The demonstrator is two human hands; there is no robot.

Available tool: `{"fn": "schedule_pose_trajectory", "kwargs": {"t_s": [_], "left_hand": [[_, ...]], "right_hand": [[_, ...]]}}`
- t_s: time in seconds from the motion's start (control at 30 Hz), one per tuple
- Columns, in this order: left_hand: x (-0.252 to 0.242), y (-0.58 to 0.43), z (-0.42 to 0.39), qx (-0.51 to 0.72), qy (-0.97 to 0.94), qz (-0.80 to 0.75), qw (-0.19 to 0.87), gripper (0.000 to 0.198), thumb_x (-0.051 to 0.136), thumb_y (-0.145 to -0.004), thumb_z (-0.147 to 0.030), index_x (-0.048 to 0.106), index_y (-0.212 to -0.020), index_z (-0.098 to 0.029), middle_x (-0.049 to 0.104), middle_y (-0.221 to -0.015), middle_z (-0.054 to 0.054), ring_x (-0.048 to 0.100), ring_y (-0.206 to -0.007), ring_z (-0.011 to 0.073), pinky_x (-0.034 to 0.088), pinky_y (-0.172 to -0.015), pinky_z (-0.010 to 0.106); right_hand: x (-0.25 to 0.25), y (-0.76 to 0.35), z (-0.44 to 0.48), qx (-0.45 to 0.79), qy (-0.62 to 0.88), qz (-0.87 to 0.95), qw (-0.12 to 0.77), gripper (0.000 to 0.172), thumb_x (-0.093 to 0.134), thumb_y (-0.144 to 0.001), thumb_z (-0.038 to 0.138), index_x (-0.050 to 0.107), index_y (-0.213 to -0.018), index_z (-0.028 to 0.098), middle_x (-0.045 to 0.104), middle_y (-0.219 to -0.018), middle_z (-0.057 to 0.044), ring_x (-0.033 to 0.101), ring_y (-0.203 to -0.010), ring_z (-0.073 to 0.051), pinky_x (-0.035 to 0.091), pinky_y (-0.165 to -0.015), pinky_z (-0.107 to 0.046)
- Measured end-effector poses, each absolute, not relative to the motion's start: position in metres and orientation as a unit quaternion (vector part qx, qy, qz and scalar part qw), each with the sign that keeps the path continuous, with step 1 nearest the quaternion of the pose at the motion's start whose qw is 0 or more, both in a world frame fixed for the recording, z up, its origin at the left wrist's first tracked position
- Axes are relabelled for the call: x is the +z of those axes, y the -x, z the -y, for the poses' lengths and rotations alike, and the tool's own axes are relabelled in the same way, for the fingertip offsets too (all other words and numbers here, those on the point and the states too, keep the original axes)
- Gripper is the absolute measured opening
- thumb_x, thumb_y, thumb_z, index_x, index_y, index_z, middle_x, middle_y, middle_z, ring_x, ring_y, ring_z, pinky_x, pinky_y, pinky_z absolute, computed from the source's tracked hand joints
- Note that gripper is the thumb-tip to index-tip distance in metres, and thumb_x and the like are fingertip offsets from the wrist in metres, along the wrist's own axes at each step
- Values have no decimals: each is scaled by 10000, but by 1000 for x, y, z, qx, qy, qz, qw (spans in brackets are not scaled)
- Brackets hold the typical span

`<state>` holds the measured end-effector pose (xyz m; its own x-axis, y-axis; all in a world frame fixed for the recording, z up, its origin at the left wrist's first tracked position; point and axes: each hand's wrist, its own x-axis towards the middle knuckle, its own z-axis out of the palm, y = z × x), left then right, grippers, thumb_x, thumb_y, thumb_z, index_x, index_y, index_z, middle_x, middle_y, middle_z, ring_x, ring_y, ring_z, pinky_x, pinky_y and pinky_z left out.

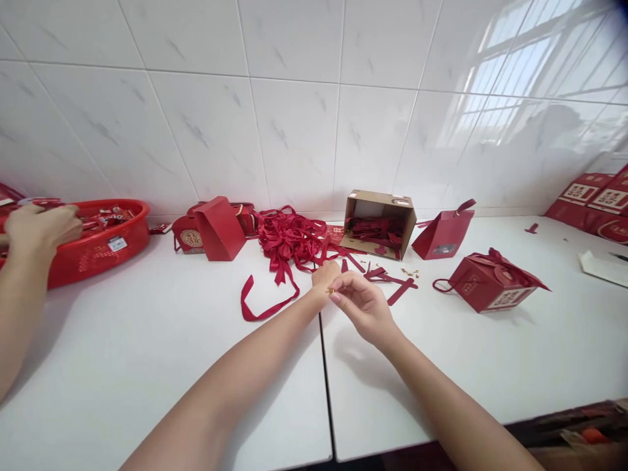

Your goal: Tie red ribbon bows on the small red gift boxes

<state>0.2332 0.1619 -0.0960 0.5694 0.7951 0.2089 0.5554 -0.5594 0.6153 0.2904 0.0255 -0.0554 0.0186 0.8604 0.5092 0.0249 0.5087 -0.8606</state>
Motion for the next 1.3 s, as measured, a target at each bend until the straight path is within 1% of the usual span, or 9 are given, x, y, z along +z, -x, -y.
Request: {"fn": "schedule_pose_trajectory", "kwargs": {"t_s": [0.17, 0.3, 0.37, 0.6, 0.77, 0.93, 1.03, 1.13, 1.3], "left_hand": [[-87, -226, -161, 130, -838, -487, 208, 212, 588, -755, -299, 574, -590, -166, 602, -590, 43, 596, -644, 192, 414, -608, 274], [-81, -205, -149, 142, -837, -501, 167, 134, 571, -773, -312, 605, -790, -183, 656, -864, 57, 603, -833, 210, 422, -662, 271], [-80, -193, -144, 153, -834, -508, 151, 191, 603, -752, -340, 593, -869, -189, 639, -961, 69, 589, -902, 231, 423, -675, 282], [-78, -152, -129, 130, -851, -478, 174, 80, 550, -776, -258, 618, -757, -220, 667, -842, 5, 608, -793, 181, 419, -655, 258], [-69, -132, -113, 99, -855, -474, 185, 75, 551, -753, -256, 612, -738, -216, 661, -758, 6, 602, -699, 191, 415, -613, 276], [-73, -142, -104, 163, -874, -434, 147, 250, 598, -749, -412, 627, -892, -210, 630, -935, 44, 600, -818, 214, 449, -656, 292], [-83, -149, -102, 156, -917, -354, 93, 152, 535, -821, -295, 650, -853, -200, 623, -891, 54, 586, -871, 225, 456, -704, 309], [-92, -149, -102, 162, -929, -330, 48, 218, 431, -849, -127, 644, -817, -168, 625, -838, 77, 582, -865, 231, 452, -734, 336], [-99, -145, -100, 318, -859, -381, 129, 198, 416, -875, -167, 611, -846, -172, 640, -832, 48, 588, -751, 163, 456, -682, 280]], "right_hand": [[-59, -312, -43, 348, 430, 453, 699, 261, 680, -703, 413, 600, -826, 198, 605, -789, -20, 554, -699, -139, 467, -638, -285], [-67, -323, -52, 351, 458, 392, 716, 297, 696, -676, 421, 610, -822, 177, 609, -781, -17, 545, -702, -124, 451, -662, -272], [-70, -325, -53, 354, 463, 389, 714, 299, 696, -678, 419, 612, -830, 175, 608, -797, -17, 540, -709, -120, 442, -667, -266], [-75, -320, -51, 359, 475, 417, 686, 304, 689, -688, 433, 610, -840, 182, 593, -791, -11, 520, -699, -119, 418, -657, -265], [-75, -318, -50, 362, 490, 436, 662, 318, 681, -687, 450, 607, -835, 178, 591, -825, -28, 515, -713, -130, 415, -657, -275], [-76, -318, -50, 360, 498, 453, 646, 300, 675, -702, 436, 599, -829, 175, 581, -827, -32, 517, -736, -138, 419, -669, -275], [-78, -317, -49, 357, 498, 471, 635, 278, 666, -716, 428, 600, -821, 179, 576, -803, -27, 512, -719, -134, 418, -659, -269], [-79, -316, -47, 356, 497, 488, 623, 265, 659, -725, 427, 606, -816, 184, 584, -768, -20, 512, -690, -128, 414, -652, -267], [-81, -311, -46, 358, 522, 534, 560, 304, 665, -697, 467, 614, -772, 178, 611, -742, -29, 541, -683, -144, 426, -636, -278]]}}
